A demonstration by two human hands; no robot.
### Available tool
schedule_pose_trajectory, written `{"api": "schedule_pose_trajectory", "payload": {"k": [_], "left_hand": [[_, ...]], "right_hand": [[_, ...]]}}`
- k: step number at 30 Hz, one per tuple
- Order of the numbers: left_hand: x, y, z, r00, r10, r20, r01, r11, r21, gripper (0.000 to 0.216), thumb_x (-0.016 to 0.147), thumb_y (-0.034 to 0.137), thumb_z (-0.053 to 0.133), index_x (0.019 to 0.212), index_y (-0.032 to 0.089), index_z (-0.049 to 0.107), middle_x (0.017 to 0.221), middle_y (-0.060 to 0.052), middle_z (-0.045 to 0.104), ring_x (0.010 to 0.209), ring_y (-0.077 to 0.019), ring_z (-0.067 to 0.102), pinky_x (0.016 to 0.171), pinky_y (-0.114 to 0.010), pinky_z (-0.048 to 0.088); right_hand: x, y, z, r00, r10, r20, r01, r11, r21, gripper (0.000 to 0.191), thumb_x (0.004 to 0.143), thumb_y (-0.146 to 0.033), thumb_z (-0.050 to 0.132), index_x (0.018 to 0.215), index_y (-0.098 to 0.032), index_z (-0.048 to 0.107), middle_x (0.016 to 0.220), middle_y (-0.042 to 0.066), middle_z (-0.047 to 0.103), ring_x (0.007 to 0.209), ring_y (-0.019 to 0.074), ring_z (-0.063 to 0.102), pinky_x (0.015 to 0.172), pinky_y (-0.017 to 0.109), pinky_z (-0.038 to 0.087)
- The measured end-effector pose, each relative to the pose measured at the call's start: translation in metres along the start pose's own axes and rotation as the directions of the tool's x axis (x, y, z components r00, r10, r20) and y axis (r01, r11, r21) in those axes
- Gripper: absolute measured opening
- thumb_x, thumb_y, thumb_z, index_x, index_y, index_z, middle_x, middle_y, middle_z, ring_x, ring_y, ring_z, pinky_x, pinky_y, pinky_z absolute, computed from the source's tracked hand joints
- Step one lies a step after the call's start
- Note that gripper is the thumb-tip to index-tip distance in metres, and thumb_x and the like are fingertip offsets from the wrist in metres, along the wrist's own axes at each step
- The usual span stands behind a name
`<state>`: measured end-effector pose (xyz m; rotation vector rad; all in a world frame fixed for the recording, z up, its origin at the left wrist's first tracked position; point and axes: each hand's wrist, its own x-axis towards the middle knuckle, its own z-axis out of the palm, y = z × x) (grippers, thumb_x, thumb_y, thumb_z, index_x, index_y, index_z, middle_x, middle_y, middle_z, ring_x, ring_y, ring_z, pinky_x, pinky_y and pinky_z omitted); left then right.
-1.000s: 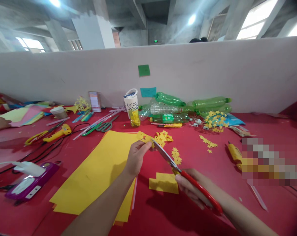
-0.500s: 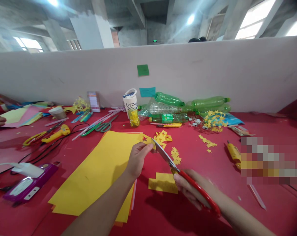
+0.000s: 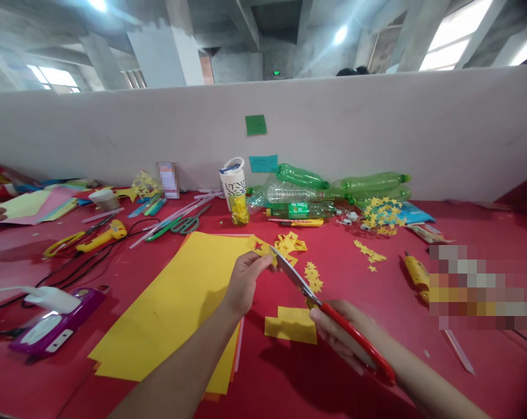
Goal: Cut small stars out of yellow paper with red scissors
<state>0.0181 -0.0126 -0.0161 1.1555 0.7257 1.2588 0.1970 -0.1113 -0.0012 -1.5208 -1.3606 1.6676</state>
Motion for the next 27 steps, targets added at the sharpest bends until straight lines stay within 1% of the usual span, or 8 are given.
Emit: {"api": "schedule_pose_trajectory", "payload": {"k": [6, 11, 15, 19, 21, 24, 26, 27], "left_hand": [[0.0005, 0.0013, 0.0000, 1.000, 0.009, -0.009, -0.009, 1.000, -0.013, 0.017, 0.074, 0.019, 0.059, 0.059, 0.016, 0.066, 0.058, -0.001, 0.064, 0.061, -0.0147, 0.058, 0.069, -0.028, 0.044], [0.0013, 0.0064, 0.0012, 0.999, 0.048, 0.006, -0.048, 0.999, -0.002, 0.019, 0.076, 0.019, 0.056, 0.059, 0.016, 0.064, 0.060, 0.000, 0.062, 0.063, -0.0138, 0.056, 0.070, -0.026, 0.043], [0.0041, 0.0088, 0.0013, 0.998, 0.052, -0.041, -0.052, 0.999, 0.003, 0.014, 0.075, 0.020, 0.057, 0.064, 0.016, 0.063, 0.064, 0.000, 0.062, 0.064, -0.0133, 0.056, 0.069, -0.026, 0.043], [0.0052, 0.0086, 0.0017, 0.996, 0.056, -0.072, -0.058, 0.998, -0.021, 0.009, 0.074, 0.021, 0.059, 0.068, 0.016, 0.063, 0.067, 0.000, 0.062, 0.066, -0.0131, 0.056, 0.070, -0.026, 0.043], [0.0042, 0.0086, 0.0026, 0.997, 0.046, -0.055, -0.047, 0.999, -0.007, 0.009, 0.075, 0.022, 0.058, 0.071, 0.016, 0.064, 0.069, -0.001, 0.063, 0.069, -0.0138, 0.056, 0.074, -0.027, 0.043], [0.0023, 0.0086, 0.0042, 1.000, 0.012, 0.014, -0.012, 1.000, 0.018, 0.012, 0.076, 0.023, 0.057, 0.078, 0.015, 0.067, 0.080, -0.003, 0.066, 0.078, -0.0153, 0.057, 0.079, -0.028, 0.042], [0.0024, 0.0077, 0.0043, 1.000, 0.010, 0.030, -0.011, 1.000, 0.018, 0.012, 0.076, 0.023, 0.057, 0.077, 0.015, 0.067, 0.085, -0.004, 0.066, 0.083, -0.0158, 0.056, 0.083, -0.028, 0.040], [0.0029, 0.0070, 0.0040, 1.000, 0.020, 0.016, -0.021, 1.000, 0.011, 0.012, 0.076, 0.022, 0.057, 0.075, 0.015, 0.067, 0.086, -0.004, 0.066, 0.085, -0.0159, 0.056, 0.084, -0.028, 0.039]], "right_hand": [[-0.0004, -0.0019, -0.0006, 1.000, -0.008, 0.004, 0.008, 1.000, -0.008, 0.048, 0.072, -0.062, 0.056, 0.057, -0.021, 0.035, 0.029, -0.013, 0.029, 0.020, 0.0029, 0.026, 0.024, 0.013, 0.023], [-0.0018, -0.0050, 0.0000, 1.000, -0.025, -0.016, 0.024, 0.999, -0.020, 0.046, 0.075, -0.057, 0.057, 0.055, -0.021, 0.034, 0.031, -0.012, 0.030, 0.020, 0.0025, 0.028, 0.024, 0.013, 0.023], [-0.0012, -0.0035, -0.0001, 0.999, -0.019, -0.030, 0.018, 0.999, -0.042, 0.046, 0.075, -0.055, 0.058, 0.055, -0.021, 0.034, 0.030, -0.012, 0.029, 0.020, 0.0025, 0.027, 0.024, 0.013, 0.022], [-0.0002, -0.0009, 0.0007, 0.999, -0.018, -0.031, 0.018, 1.000, -0.019, 0.046, 0.075, -0.055, 0.058, 0.056, -0.021, 0.034, 0.029, -0.013, 0.030, 0.019, 0.0025, 0.028, 0.024, 0.013, 0.023], [0.0004, -0.0002, 0.0012, 1.000, -0.018, -0.024, 0.018, 1.000, -0.002, 0.046, 0.075, -0.055, 0.057, 0.056, -0.021, 0.033, 0.030, -0.012, 0.031, 0.019, 0.0027, 0.029, 0.023, 0.013, 0.024], [0.0015, 0.0007, 0.0017, 1.000, 0.003, -0.029, -0.003, 1.000, 0.015, 0.045, 0.075, -0.054, 0.057, 0.056, -0.021, 0.034, 0.030, -0.013, 0.030, 0.018, 0.0031, 0.029, 0.022, 0.013, 0.024], [0.0024, 0.0010, 0.0018, 0.999, 0.027, -0.033, -0.027, 1.000, 0.015, 0.044, 0.076, -0.054, 0.057, 0.057, -0.021, 0.035, 0.029, -0.013, 0.030, 0.018, 0.0032, 0.028, 0.022, 0.013, 0.024], [0.0026, 0.0010, 0.0018, 0.999, 0.035, -0.033, -0.034, 0.999, 0.012, 0.044, 0.076, -0.055, 0.057, 0.057, -0.021, 0.035, 0.030, -0.013, 0.031, 0.018, 0.0030, 0.028, 0.022, 0.013, 0.024]]}}
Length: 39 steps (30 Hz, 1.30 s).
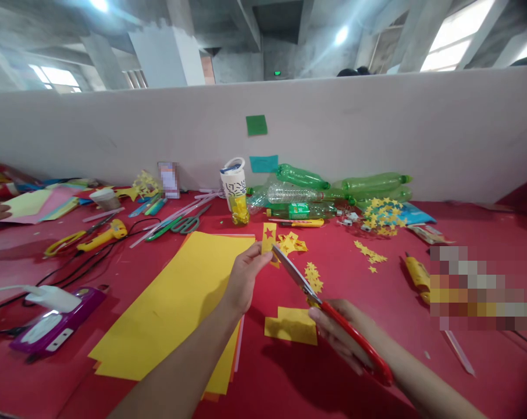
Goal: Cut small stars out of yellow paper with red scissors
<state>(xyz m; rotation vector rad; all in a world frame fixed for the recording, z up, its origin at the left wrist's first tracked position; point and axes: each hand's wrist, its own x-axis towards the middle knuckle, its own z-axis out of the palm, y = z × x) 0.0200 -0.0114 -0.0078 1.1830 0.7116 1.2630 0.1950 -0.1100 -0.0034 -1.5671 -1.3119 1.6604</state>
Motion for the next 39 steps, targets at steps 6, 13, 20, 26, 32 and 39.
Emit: {"api": "schedule_pose_trajectory", "payload": {"k": [6, 13, 20, 26, 32, 39], "left_hand": [[0.005, -0.003, -0.004, 0.990, 0.024, -0.136, -0.032, 0.998, -0.059, 0.009, 0.074, 0.024, 0.060, 0.072, 0.018, 0.065, 0.083, -0.002, 0.064, 0.084, -0.0153, 0.056, 0.085, -0.028, 0.039], [0.002, 0.005, -0.002, 0.986, 0.109, -0.125, -0.095, 0.989, 0.112, 0.012, 0.076, 0.026, 0.056, 0.071, 0.017, 0.063, 0.098, -0.004, 0.062, 0.092, -0.0180, 0.055, 0.086, -0.029, 0.038], [0.001, 0.007, -0.003, 0.979, 0.190, -0.079, -0.164, 0.952, 0.258, 0.015, 0.079, 0.025, 0.054, 0.068, 0.018, 0.061, 0.101, -0.004, 0.059, 0.093, -0.0179, 0.052, 0.085, -0.027, 0.038], [0.000, 0.010, -0.002, 0.982, 0.179, -0.066, -0.153, 0.945, 0.290, 0.016, 0.079, 0.026, 0.054, 0.066, 0.018, 0.062, 0.099, -0.005, 0.060, 0.093, -0.0187, 0.053, 0.085, -0.027, 0.038], [0.001, 0.010, -0.003, 0.982, 0.186, -0.040, -0.164, 0.935, 0.313, 0.016, 0.079, 0.026, 0.054, 0.067, 0.018, 0.062, 0.099, -0.006, 0.059, 0.094, -0.0199, 0.052, 0.084, -0.027, 0.039], [0.001, 0.014, -0.005, 0.979, 0.204, 0.008, -0.194, 0.917, 0.348, 0.015, 0.080, 0.023, 0.053, 0.068, 0.019, 0.061, 0.100, -0.006, 0.058, 0.097, -0.0204, 0.052, 0.087, -0.029, 0.037]], "right_hand": [[-0.002, -0.001, 0.001, 1.000, -0.006, -0.007, 0.006, 1.000, -0.017, 0.044, 0.074, -0.056, 0.057, 0.058, -0.021, 0.036, 0.029, -0.013, 0.031, 0.019, 0.0028, 0.029, 0.024, 0.013, 0.024], [-0.007, -0.003, -0.002, 0.998, -0.054, 0.039, 0.057, 0.993, -0.100, 0.041, 0.079, -0.057, 0.051, 0.063, -0.019, 0.042, 0.033, -0.012, 0.033, 0.023, 0.0037, 0.033, 0.028, 0.014, 0.024], [-0.010, -0.008, -0.004, 0.997, -0.061, 0.045, 0.068, 0.981, -0.183, 0.042, 0.082, -0.055, 0.049, 0.061, -0.019, 0.039, 0.034, -0.011, 0.034, 0.027, 0.0034, 0.033, 0.033, 0.015, 0.023], [-0.007, -0.005, -0.004, 0.998, -0.062, 0.031, 0.065, 0.989, -0.133, 0.042, 0.079, -0.058, 0.050, 0.063, -0.020, 0.042, 0.033, -0.011, 0.034, 0.025, 0.0042, 0.032, 0.030, 0.016, 0.023], [-0.008, -0.005, -0.002, 0.999, -0.052, 0.003, 0.052, 0.992, -0.113, 0.043, 0.077, -0.058, 0.053, 0.060, -0.021, 0.038, 0.029, -0.012, 0.030, 0.023, 0.0034, 0.026, 0.028, 0.016, 0.019], [-0.010, -0.008, -0.002, 0.998, -0.062, -0.003, 0.061, 0.987, -0.145, 0.045, 0.077, -0.058, 0.053, 0.059, -0.021, 0.037, 0.031, -0.012, 0.030, 0.024, 0.0032, 0.026, 0.028, 0.016, 0.016]]}}
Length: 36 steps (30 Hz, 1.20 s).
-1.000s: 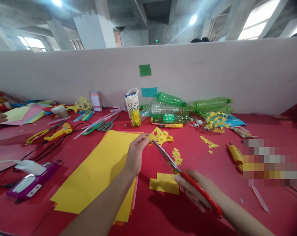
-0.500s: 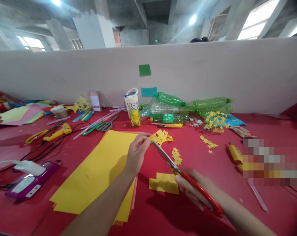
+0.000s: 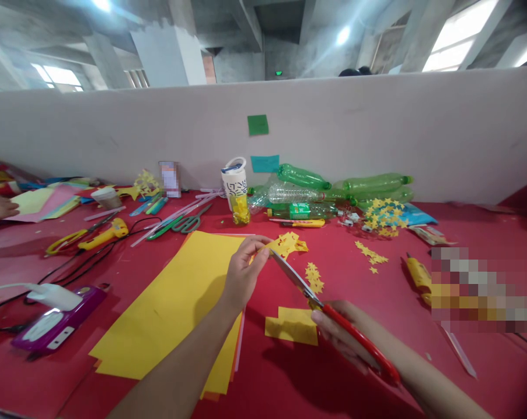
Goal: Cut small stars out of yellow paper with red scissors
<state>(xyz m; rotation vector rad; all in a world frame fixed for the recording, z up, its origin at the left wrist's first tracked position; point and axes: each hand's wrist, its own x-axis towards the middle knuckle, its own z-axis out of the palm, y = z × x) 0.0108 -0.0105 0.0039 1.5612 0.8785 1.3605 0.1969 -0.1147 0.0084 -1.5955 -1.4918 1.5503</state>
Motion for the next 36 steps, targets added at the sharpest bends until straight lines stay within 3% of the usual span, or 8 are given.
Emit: {"api": "schedule_pose_trajectory", "payload": {"k": [14, 36], "left_hand": [[-0.0004, -0.0049, 0.0020, 0.999, -0.051, 0.000, 0.050, 0.986, -0.159, 0.008, 0.077, 0.020, 0.056, 0.072, 0.018, 0.061, 0.099, -0.004, 0.057, 0.095, -0.0178, 0.051, 0.086, -0.026, 0.037], [0.0011, -0.0085, -0.0015, 0.997, -0.068, 0.035, 0.073, 0.979, -0.190, 0.008, 0.077, 0.018, 0.056, 0.070, 0.017, 0.060, 0.100, -0.004, 0.056, 0.096, -0.0181, 0.050, 0.086, -0.028, 0.035]], "right_hand": [[0.0024, 0.0041, -0.0020, 1.000, -0.012, 0.025, 0.012, 0.999, 0.037, 0.045, 0.077, -0.058, 0.054, 0.059, -0.021, 0.035, 0.032, -0.012, 0.030, 0.023, 0.0032, 0.027, 0.027, 0.015, 0.019], [-0.0002, 0.0000, -0.0013, 0.999, 0.033, -0.005, -0.033, 0.999, 0.000, 0.046, 0.077, -0.055, 0.055, 0.056, -0.021, 0.034, 0.033, -0.011, 0.028, 0.024, 0.0027, 0.026, 0.026, 0.014, 0.018]]}}
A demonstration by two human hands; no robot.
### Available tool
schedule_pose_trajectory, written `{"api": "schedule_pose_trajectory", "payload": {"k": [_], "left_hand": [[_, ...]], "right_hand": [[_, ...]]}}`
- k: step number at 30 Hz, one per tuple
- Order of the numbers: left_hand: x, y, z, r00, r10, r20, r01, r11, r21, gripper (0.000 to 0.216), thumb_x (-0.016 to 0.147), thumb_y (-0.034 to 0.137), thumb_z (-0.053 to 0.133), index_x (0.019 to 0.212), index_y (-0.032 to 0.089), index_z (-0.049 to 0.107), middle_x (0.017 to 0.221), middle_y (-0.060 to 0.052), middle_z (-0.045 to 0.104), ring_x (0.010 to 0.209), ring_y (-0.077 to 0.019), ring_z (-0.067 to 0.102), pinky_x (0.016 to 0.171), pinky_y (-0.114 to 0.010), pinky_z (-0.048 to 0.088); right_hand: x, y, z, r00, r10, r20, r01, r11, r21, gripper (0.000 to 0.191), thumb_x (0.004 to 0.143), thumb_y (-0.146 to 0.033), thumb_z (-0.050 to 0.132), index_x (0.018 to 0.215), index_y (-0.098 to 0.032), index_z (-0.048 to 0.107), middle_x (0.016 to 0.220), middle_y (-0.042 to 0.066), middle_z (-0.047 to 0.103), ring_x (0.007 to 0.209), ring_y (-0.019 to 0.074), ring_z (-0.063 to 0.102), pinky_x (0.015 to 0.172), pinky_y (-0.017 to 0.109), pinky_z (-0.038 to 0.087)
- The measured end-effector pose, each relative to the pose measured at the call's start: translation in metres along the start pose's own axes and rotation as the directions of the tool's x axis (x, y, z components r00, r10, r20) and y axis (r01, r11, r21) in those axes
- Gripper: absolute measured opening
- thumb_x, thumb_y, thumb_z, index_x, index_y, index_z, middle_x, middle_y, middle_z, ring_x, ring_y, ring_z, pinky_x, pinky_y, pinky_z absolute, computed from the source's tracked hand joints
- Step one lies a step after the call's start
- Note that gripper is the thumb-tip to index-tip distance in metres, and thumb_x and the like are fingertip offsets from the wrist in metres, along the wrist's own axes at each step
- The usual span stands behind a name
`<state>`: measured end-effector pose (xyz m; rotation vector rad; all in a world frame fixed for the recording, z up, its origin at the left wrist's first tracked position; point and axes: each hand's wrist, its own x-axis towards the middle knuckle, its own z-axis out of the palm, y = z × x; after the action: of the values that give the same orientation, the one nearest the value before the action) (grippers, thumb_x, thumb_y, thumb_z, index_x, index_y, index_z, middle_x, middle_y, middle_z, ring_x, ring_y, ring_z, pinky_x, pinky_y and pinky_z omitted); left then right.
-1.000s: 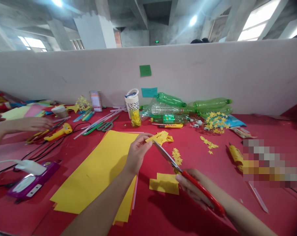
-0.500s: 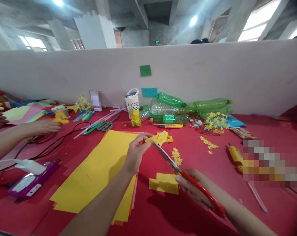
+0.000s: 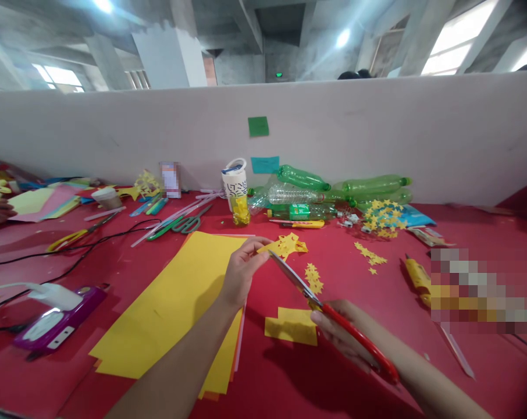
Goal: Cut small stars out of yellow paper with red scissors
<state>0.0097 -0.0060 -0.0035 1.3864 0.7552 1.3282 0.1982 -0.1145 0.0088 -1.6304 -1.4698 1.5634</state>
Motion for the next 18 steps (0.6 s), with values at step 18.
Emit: {"api": "schedule_pose_trajectory", "payload": {"k": [18], "left_hand": [[-0.002, 0.000, 0.000, 0.996, 0.038, 0.078, -0.044, 0.996, 0.080, 0.017, 0.080, 0.021, 0.052, 0.064, 0.017, 0.056, 0.086, -0.004, 0.054, 0.086, -0.0187, 0.050, 0.080, -0.030, 0.038]], "right_hand": [[0.009, 0.012, -0.005, 0.996, -0.026, 0.084, 0.021, 0.997, 0.068, 0.050, 0.074, -0.068, 0.049, 0.061, -0.021, 0.038, 0.033, -0.012, 0.031, 0.023, 0.0036, 0.031, 0.027, 0.014, 0.022]]}}
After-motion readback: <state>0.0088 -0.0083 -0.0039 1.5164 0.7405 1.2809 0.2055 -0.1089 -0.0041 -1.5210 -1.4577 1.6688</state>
